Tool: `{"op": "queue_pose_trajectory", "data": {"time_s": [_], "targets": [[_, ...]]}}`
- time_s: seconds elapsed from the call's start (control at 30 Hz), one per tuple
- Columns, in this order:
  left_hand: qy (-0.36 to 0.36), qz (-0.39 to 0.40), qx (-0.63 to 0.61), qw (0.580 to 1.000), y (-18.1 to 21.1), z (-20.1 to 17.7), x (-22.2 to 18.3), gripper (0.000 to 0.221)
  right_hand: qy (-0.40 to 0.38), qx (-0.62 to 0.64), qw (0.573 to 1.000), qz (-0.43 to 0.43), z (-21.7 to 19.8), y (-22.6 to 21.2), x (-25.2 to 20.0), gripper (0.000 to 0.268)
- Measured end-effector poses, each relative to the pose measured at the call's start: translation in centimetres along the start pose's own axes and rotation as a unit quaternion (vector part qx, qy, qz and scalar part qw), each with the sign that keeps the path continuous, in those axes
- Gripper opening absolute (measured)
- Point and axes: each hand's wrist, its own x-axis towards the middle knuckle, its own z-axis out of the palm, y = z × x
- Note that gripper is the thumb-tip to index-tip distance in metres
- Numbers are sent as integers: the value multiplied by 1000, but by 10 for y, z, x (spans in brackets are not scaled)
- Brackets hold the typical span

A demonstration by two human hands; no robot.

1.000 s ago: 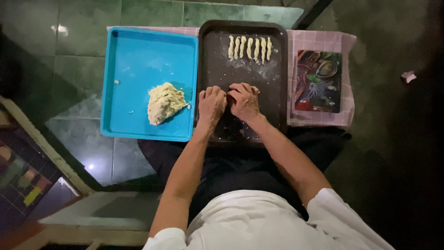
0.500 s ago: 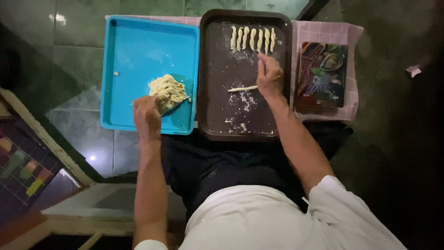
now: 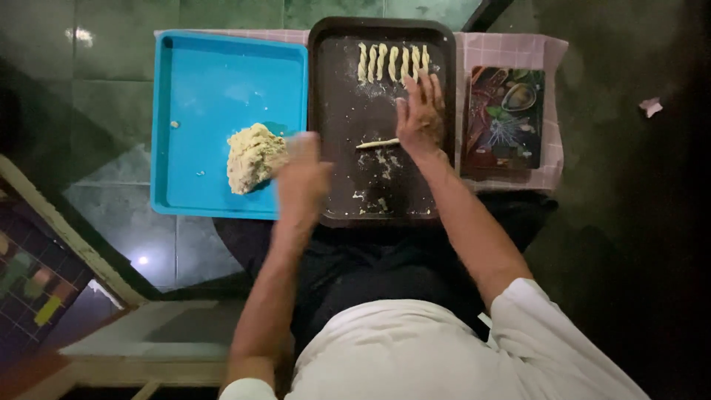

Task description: Rolling small pieces of dough into thin strips and arranging them on a baking tray.

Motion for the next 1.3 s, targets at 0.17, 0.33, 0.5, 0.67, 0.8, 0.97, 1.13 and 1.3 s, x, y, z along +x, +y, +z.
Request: {"op": "queue_pose_trajectory", "data": {"time_s": [0.17, 0.33, 0.5, 0.67, 0.8, 0.97, 1.13, 1.3], "targets": [[-157, 64, -194, 966, 84, 111, -1, 73, -105, -121, 987, 13, 19, -19, 7, 60], [-147, 82, -122, 978, 93, 124, 1, 82, -161, -90, 983, 20, 15, -20, -6, 65], [-94, 152, -59, 982, 84, 89, -29, 80, -272, -122, 953, 49, 0, -20, -45, 72], [-125, 125, -86, 981, 80, 107, -14, 88, -356, -164, 913, 115, 15, -3, -19, 79], [-153, 113, -77, 979, 75, 128, 15, 93, -292, -152, 938, 112, 12, -7, 13, 77], [-150, 131, -105, 974, 73, 93, -10, 89, -300, -183, 932, 85, 11, -3, -23, 81], [-57, 115, -59, 990, 73, 128, -50, 99, -183, -180, 966, 36, 11, -1, -76, 77], [-77, 123, -47, 988, 64, 130, -7, 94, -278, -143, 944, 102, 25, 16, -31, 80]]}}
